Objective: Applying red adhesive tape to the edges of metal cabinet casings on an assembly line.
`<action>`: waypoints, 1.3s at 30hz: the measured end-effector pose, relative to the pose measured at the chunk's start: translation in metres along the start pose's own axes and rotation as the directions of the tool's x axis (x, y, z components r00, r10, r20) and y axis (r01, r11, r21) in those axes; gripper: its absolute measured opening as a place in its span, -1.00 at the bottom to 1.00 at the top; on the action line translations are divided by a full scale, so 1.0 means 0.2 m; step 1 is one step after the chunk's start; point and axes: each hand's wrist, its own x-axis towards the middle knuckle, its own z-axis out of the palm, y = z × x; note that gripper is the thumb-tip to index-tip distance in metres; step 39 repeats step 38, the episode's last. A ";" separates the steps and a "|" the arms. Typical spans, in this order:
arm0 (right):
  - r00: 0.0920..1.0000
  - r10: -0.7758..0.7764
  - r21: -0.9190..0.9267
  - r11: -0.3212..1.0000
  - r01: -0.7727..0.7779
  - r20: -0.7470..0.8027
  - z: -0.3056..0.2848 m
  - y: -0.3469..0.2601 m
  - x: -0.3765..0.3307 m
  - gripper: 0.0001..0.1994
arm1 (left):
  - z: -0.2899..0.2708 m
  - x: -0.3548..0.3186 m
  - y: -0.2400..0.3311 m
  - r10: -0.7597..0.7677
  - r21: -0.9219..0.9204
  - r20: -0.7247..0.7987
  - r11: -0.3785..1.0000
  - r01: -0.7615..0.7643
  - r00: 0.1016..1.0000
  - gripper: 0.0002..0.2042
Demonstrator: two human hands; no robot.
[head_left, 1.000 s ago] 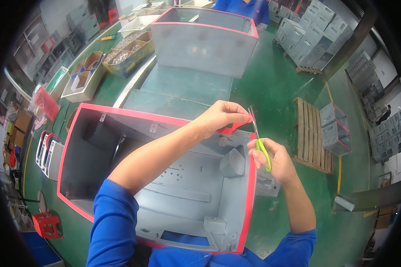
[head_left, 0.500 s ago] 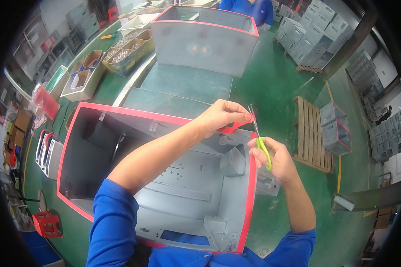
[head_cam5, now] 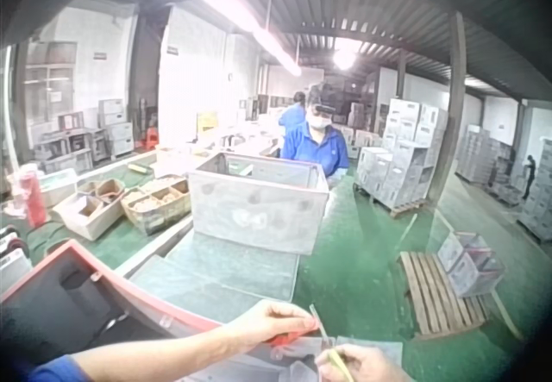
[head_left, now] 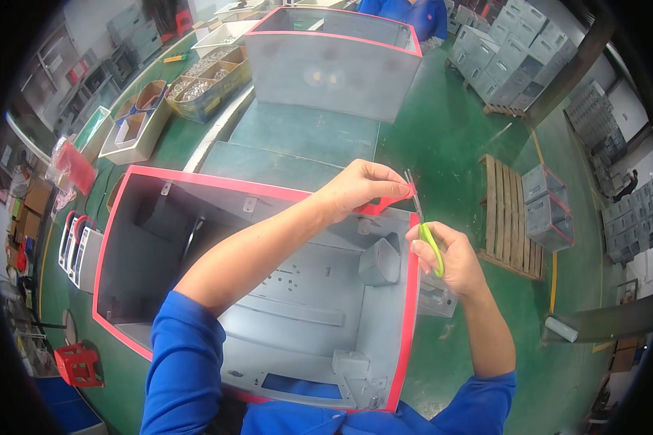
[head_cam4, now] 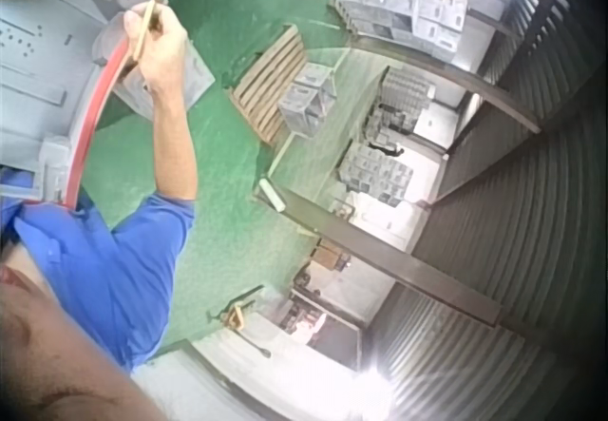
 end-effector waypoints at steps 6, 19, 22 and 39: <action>0.999 0.010 -0.025 1.000 -0.011 -0.034 0.01 -0.01 -0.01 -0.85 | 0.01 -0.01 0.02 -0.034 0.000 0.004 0.999 0.034 0.999 -0.81; 0.983 -0.069 -0.071 0.996 0.057 -0.172 0.00 0.02 0.01 -0.89 | -0.02 0.02 -0.02 0.002 0.017 0.026 1.000 -0.002 1.000 -0.85; 0.925 -0.222 -0.177 0.969 0.173 -0.309 -0.08 0.05 0.06 -0.84 | 0.00 0.00 0.02 -0.062 -0.014 -0.021 0.998 0.062 0.998 -0.85; 0.941 -0.287 -0.389 0.899 0.200 -0.180 -0.09 0.12 0.16 -0.77 | 0.02 0.03 0.00 0.041 0.279 0.010 0.959 -0.042 0.999 -0.81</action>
